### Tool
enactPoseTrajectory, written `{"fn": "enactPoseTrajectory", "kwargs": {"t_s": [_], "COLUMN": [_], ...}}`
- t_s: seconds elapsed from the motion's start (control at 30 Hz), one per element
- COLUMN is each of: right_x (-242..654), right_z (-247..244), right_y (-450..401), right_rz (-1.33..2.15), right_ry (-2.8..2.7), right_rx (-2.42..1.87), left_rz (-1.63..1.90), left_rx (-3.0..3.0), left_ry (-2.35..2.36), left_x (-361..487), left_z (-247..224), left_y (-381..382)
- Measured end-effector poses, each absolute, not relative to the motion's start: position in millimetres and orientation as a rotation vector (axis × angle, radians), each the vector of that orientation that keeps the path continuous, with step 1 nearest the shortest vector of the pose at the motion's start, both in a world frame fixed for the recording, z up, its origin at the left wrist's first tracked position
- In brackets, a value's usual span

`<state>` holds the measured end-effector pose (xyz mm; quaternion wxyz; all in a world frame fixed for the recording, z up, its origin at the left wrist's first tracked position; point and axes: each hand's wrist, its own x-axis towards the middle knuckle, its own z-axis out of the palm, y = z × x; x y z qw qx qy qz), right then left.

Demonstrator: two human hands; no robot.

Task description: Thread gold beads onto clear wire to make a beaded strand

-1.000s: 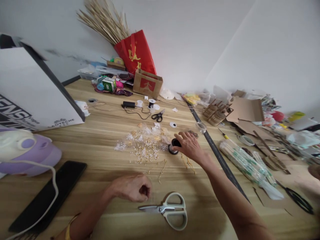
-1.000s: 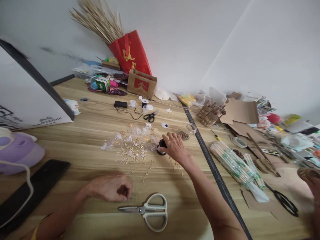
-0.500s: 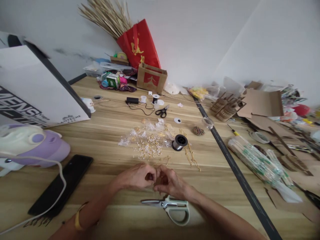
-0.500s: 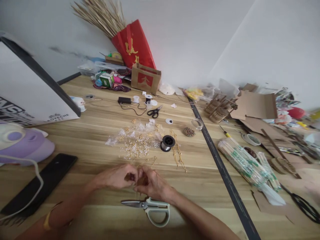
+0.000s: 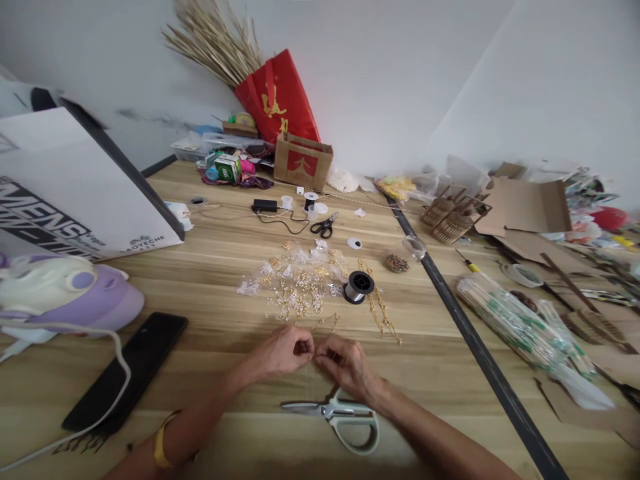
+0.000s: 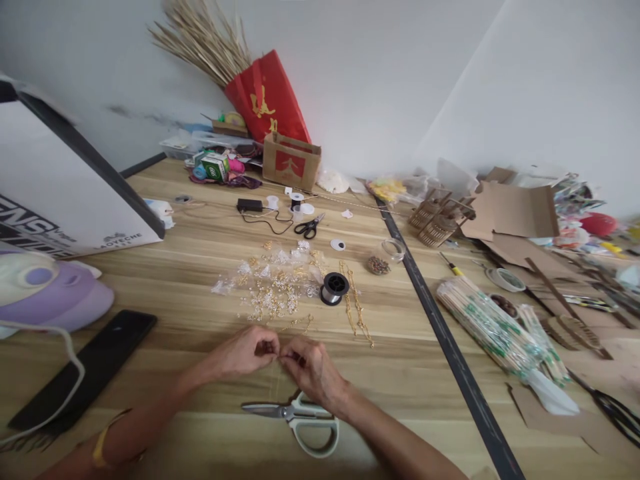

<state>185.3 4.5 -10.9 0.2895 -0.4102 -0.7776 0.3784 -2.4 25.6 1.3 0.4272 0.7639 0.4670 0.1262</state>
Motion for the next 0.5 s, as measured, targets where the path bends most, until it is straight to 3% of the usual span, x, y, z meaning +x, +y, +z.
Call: {"fn": "enactPoseTrajectory", "kwargs": {"t_s": [0.5], "right_x": [186.7], "right_z": [-24.5], "right_y": [3.4], "right_rz": [0.821], "right_ry": [-2.202], "right_rx": [-0.911], "left_rz": [0.378], "left_rx": [1.837], "left_ry": [1.227], "left_x": [-2.8], "left_z": [-7.3], "left_y": [18.9]}}
